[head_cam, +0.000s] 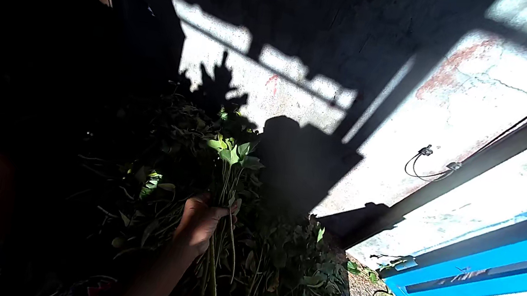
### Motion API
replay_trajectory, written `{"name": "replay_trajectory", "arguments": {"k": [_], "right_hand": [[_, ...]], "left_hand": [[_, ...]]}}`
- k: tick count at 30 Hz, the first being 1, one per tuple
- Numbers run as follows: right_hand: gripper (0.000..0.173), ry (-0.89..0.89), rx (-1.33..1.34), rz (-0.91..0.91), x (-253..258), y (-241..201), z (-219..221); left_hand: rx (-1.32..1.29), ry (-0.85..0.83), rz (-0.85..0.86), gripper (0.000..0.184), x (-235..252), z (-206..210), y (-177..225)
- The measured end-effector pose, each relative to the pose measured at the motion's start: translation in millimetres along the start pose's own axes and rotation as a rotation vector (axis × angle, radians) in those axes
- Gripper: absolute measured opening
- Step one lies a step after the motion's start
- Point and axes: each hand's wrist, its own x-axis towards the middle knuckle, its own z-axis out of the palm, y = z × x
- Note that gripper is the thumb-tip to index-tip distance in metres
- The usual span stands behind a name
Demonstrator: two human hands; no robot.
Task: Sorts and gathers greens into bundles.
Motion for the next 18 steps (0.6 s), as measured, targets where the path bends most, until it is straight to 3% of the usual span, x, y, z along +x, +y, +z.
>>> {"name": "replay_trajectory", "arguments": {"k": [2,5,8,10,13,15,18], "right_hand": [[0.063,0.22,0.134,-0.072,13.1,-10.8,-7.4],[0.053,0.509,0.307,-0.329,35.1,-45.9,-17.0],[0.024,0.73,0.316,-0.55,56.8,-64.3,-14.7],[0.014,0.752,0.259,-0.591,58.9,-65.8,-12.1],[0.013,0.583,0.104,-0.678,40.5,-56.8,-6.9],[0.013,0.296,0.037,-0.666,21.9,-43.5,-0.2],[0.037,-0.349,-0.078,-0.294,23.4,0.1,10.6]], "left_hand": [[0.039,-0.061,0.017,0.024,-4.1,3.1,-8.6],[0.124,-0.14,0.049,0.027,-9.1,8.0,-32.8],[0.262,-0.157,0.127,0.022,-9.0,10.7,-43.4],[0.238,-0.109,0.147,0.025,-5.9,8.6,-41.1],[0.194,-0.001,0.147,0.018,-2.7,3.5,-23.5],[0.169,0.092,0.193,0.017,-1.8,-0.2,-7.3],[0.161,0.151,0.27,0.014,-4.1,-5.5,8.4]]}}
